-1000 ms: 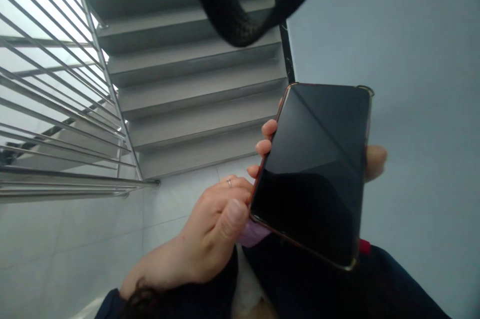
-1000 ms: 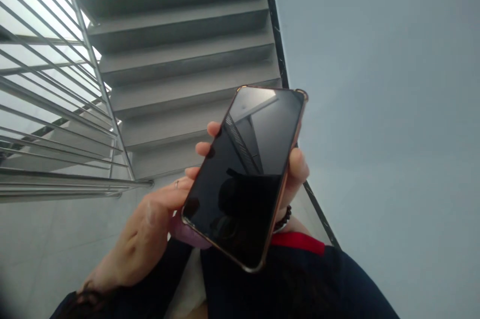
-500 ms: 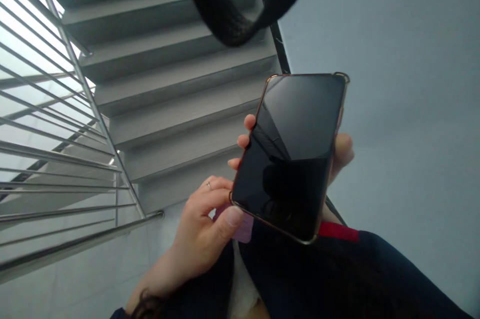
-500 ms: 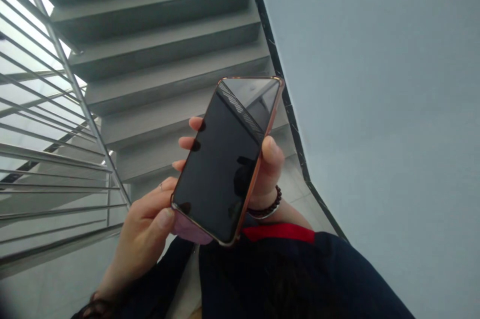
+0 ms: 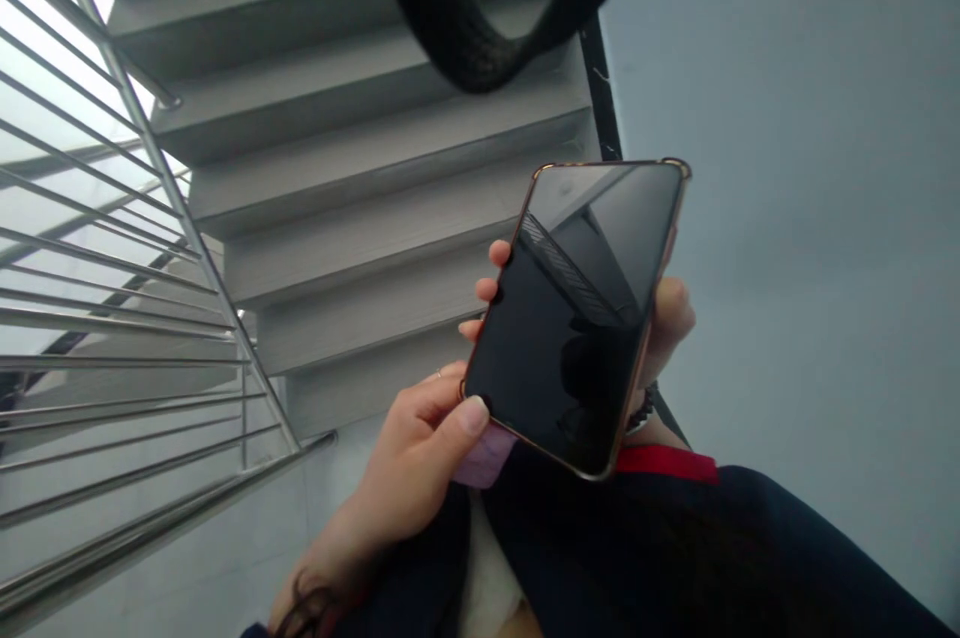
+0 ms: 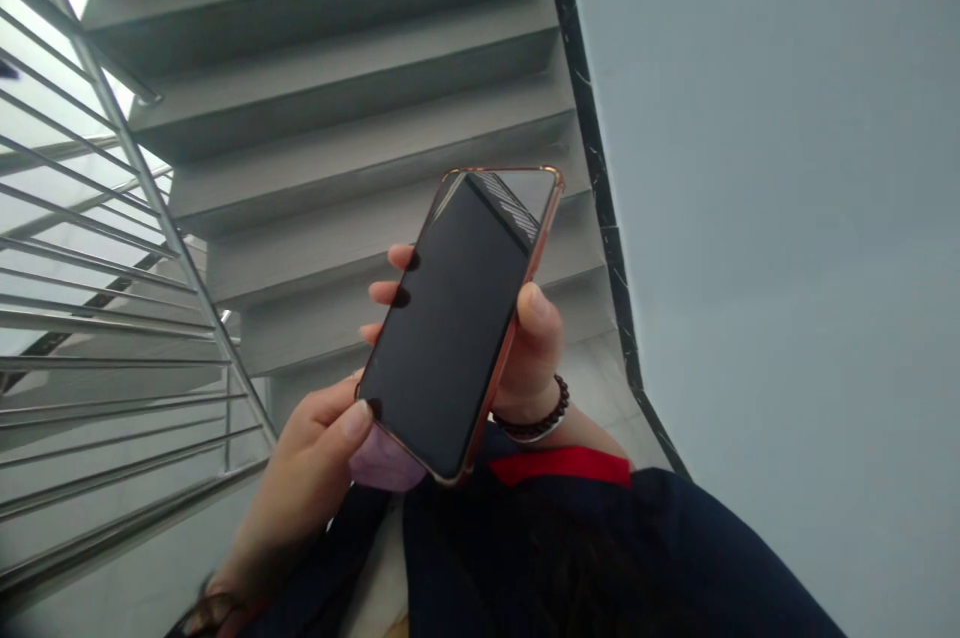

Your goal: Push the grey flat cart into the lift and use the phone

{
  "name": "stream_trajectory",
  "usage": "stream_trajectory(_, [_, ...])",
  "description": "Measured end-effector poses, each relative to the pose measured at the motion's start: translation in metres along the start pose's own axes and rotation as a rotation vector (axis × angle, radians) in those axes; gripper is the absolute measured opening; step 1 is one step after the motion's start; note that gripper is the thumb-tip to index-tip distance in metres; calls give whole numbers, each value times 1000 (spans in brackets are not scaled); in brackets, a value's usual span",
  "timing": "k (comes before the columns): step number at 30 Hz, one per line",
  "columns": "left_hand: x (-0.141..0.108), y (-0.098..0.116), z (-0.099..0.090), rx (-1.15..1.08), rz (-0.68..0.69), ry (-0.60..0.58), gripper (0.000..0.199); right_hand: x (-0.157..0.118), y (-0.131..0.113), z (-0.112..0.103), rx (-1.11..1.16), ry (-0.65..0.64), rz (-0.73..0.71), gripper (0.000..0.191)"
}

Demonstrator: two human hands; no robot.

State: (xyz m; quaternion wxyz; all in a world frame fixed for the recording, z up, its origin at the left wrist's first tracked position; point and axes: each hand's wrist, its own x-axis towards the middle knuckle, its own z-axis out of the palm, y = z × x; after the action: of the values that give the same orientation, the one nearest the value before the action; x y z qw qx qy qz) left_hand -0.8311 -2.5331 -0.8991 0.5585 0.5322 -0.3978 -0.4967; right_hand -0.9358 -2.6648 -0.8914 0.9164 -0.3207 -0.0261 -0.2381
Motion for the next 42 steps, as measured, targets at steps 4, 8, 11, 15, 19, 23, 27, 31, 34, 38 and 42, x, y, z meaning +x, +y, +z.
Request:
stream_trajectory(4, [39,3,-13,-11,-13,47,37,40,-16,-25,16,-18,17,63])
stream_trajectory(8, [89,11,-22,-10,-19,81,42,79,-39,-43,32,-20,-15,60])
stream_trajectory(11, [110,6,-6,-79,-55,76,45,73,-53,-54,-14,25,-159,54])
stream_trajectory(15, [92,-27,48,-117,-102,28,43,8,-58,-73,-59,6,-185,56])
stream_trajectory(19, [66,-48,76,103,1,-63,32,-38,-58,-89,97,-105,-7,75])
stream_trajectory(23, [72,-40,47,356,26,139,33,-15,-73,-87,231,-188,85,77])
stream_trajectory(27, [73,-39,-3,509,-146,641,43,19,-90,-79,234,-193,153,76])
stream_trajectory(31, [22,-83,-22,513,-420,862,57,1,-76,-82,279,-167,156,74])
stream_trajectory(34, [-30,-142,-10,496,-499,958,60,-43,-46,-96,317,-182,193,75])
stream_trajectory(38, [-50,-177,-4,539,-531,970,63,-71,-29,-108,342,-254,259,75])
stream_trajectory(42, [-24,-119,-39,631,-482,987,55,-36,-48,-74,321,-231,285,75])
